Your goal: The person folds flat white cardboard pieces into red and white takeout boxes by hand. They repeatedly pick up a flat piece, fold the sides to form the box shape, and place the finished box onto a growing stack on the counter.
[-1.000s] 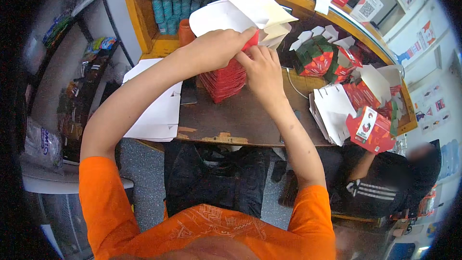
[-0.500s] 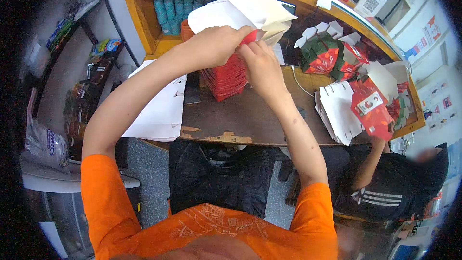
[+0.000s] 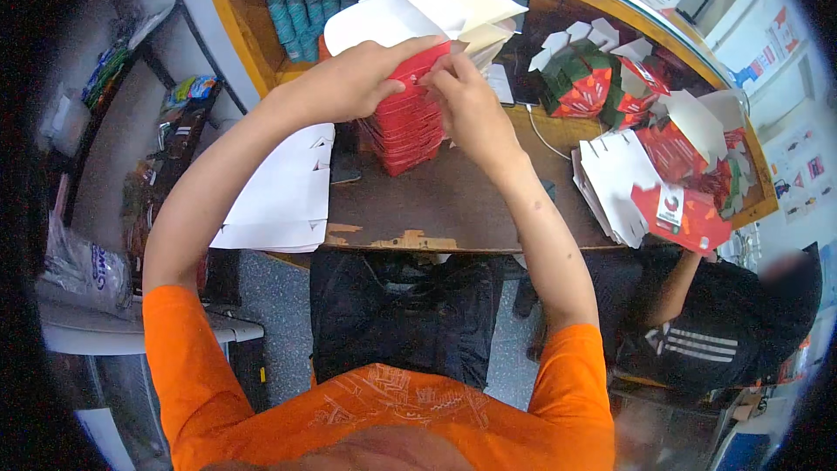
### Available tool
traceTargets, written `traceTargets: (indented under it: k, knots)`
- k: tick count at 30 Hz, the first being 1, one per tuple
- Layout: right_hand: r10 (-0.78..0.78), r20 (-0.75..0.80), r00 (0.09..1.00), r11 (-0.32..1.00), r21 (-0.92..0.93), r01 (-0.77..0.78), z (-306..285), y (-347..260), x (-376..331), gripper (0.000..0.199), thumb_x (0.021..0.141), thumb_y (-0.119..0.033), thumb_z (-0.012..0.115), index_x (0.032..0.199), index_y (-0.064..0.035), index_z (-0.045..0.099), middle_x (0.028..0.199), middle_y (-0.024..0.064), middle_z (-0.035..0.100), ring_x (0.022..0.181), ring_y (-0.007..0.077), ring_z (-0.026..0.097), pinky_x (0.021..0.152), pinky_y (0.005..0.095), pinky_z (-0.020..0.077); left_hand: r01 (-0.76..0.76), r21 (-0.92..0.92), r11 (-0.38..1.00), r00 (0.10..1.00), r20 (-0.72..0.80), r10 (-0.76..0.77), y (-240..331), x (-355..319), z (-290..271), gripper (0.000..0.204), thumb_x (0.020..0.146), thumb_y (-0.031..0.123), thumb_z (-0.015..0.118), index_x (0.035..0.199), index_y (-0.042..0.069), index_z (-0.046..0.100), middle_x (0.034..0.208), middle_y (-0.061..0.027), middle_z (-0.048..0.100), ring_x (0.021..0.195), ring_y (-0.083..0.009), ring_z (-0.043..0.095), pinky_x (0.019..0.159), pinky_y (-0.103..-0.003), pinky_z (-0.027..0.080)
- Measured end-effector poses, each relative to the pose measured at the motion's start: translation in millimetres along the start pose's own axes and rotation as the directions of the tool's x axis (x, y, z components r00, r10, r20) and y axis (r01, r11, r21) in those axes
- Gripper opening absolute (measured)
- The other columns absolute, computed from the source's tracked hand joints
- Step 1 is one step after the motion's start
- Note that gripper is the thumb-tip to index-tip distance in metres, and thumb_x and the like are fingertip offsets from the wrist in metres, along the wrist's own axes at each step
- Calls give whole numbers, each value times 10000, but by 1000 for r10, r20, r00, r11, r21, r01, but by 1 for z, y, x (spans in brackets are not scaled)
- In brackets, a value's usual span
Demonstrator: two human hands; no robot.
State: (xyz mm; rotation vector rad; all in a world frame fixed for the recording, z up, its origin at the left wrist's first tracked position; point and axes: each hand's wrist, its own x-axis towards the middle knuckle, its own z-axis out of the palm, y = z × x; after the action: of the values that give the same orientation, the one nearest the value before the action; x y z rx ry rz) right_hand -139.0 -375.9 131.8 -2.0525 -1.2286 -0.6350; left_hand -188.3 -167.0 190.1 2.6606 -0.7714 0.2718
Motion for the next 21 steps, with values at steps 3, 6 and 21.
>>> traceTargets:
  k: [3,6,21]
  knots:
    - [-44,-38,998,997,-72,41,5,2,0,272,800,79,645,1058,-5,650,1066,177,565,991,396,634,835,459,530,1,71,997,997,-72,5,-2,3,7,683,930,59,629,1549,164,360,924,-272,717,847,-414,717,758,-478,571]
    - [-45,-75,996,997,-71,40,11,4,-2,287,783,73,659,1057,-11,657,1068,182,568,987,398,632,838,457,526,12,110,994,995,-103,0,-3,5,14,669,926,70,636,1533,170,372,910,-253,721,839,-413,717,737,-489,576]
    - [-4,-202,979,998,-59,-8,15,0,-10,188,861,67,656,1028,-16,637,1016,154,617,920,336,641,786,396,523,60,220,974,992,-118,-35,18,8,23,609,923,89,639,1482,164,412,854,-212,726,806,-402,724,691,-483,589]
